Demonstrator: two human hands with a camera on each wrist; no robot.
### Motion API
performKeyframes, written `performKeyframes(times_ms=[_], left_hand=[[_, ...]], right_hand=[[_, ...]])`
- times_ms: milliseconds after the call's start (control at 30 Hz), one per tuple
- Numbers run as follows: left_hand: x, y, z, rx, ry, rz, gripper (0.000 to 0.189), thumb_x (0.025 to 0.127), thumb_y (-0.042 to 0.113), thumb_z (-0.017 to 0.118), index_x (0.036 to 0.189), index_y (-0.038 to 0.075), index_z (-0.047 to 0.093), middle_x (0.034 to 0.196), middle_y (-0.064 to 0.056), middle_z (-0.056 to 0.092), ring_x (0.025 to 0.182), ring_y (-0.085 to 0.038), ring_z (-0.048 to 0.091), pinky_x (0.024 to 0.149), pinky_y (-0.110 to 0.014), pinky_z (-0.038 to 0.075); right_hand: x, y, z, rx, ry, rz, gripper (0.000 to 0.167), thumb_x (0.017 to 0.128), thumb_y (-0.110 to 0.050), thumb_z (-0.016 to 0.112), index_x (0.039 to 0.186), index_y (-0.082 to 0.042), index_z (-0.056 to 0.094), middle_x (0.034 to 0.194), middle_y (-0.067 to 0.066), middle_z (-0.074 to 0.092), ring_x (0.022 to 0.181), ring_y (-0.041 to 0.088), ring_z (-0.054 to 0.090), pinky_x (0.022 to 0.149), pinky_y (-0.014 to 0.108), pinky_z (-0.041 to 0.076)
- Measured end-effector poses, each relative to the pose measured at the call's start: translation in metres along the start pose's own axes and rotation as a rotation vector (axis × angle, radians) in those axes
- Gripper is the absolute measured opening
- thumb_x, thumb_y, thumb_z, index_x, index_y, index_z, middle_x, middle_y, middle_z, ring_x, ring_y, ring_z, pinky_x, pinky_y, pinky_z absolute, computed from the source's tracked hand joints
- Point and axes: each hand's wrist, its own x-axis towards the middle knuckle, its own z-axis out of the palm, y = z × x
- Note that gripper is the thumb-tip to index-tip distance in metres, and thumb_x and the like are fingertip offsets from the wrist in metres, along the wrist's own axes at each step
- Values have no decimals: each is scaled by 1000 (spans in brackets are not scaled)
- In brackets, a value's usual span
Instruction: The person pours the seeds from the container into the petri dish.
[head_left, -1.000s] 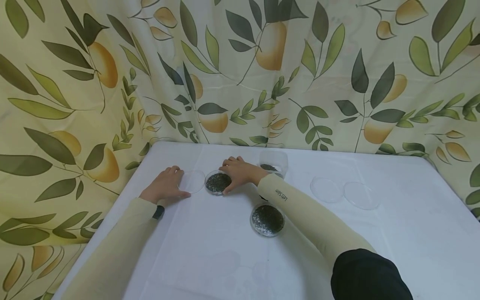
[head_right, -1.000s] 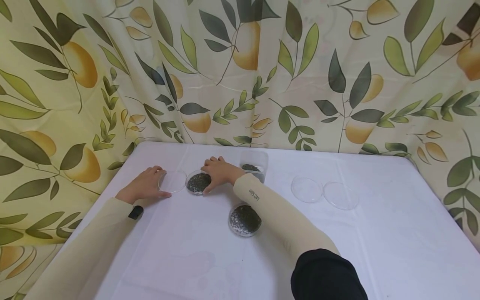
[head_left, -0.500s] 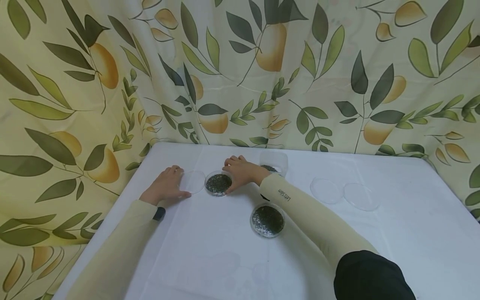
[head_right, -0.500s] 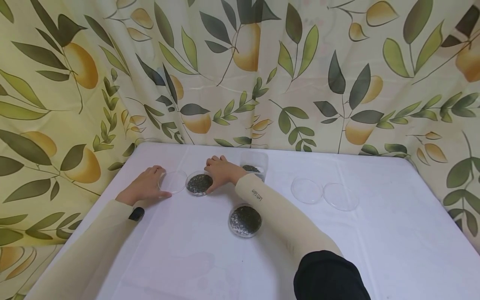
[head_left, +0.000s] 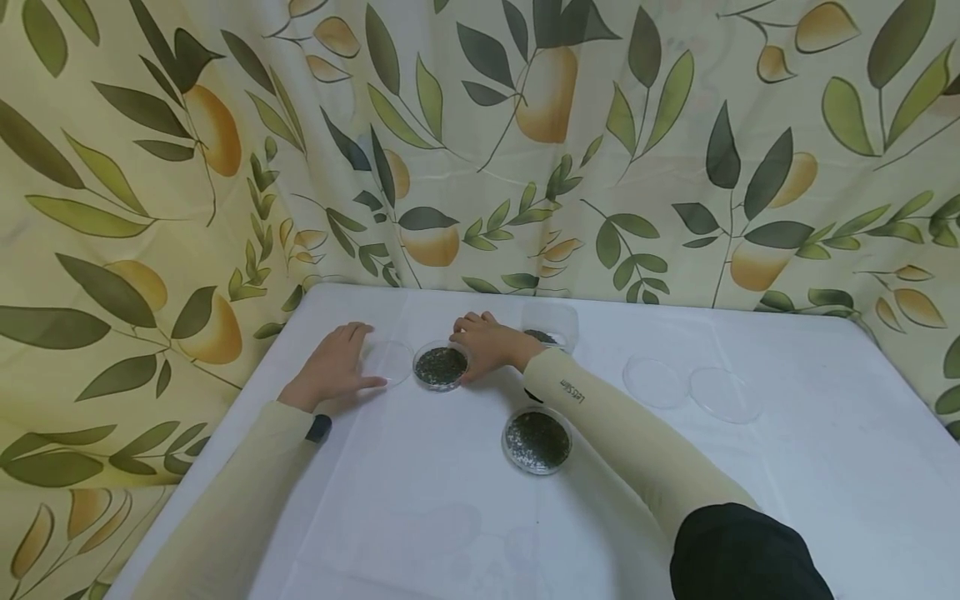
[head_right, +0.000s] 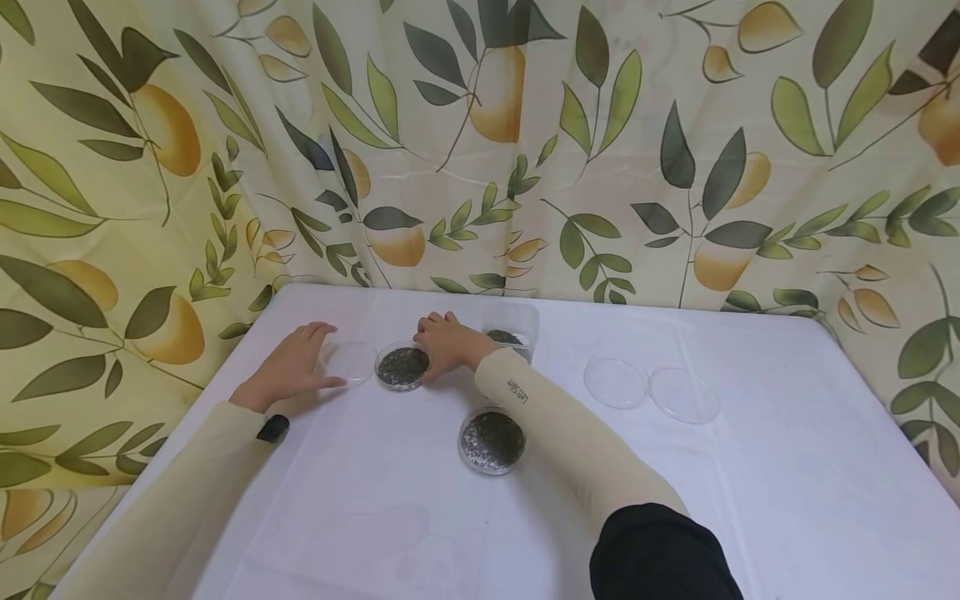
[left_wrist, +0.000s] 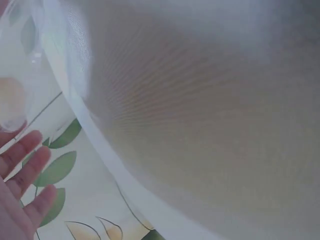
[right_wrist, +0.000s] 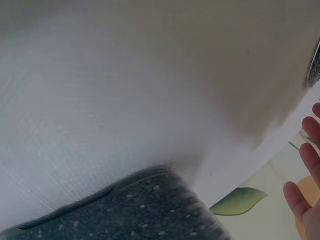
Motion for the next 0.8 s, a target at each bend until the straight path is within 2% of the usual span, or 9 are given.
performKeyframes(times_ms=[267, 533, 800], left_hand=[[8, 6, -4, -6, 1, 28, 94, 68, 52, 77, 135, -1, 38, 136, -20, 46, 128, -35, 42, 110, -47, 33], [18, 21, -7, -7, 47, 127, 91, 68, 49, 78, 135, 0, 40, 133, -19, 50, 125, -34, 46, 109, -45, 33], [29, 32, -6, 29, 27, 199, 91, 67, 53, 76, 135, 3, 40, 134, -15, 50, 126, -30, 44, 114, -45, 26]], right_hand=[[0, 3, 1, -3, -20, 14, 73, 75, -48, 72, 133, -9, 52, 135, 8, 45, 126, 23, 37, 102, 42, 31], [-2, 6, 3, -13, -17, 18, 68, 75, -47, 72, 130, -9, 54, 133, 7, 47, 125, 23, 37, 100, 42, 31], [-4, 5, 2, -27, 6, 8, 53, 76, -40, 70, 120, -10, 62, 129, 8, 50, 121, 25, 40, 96, 43, 32]])
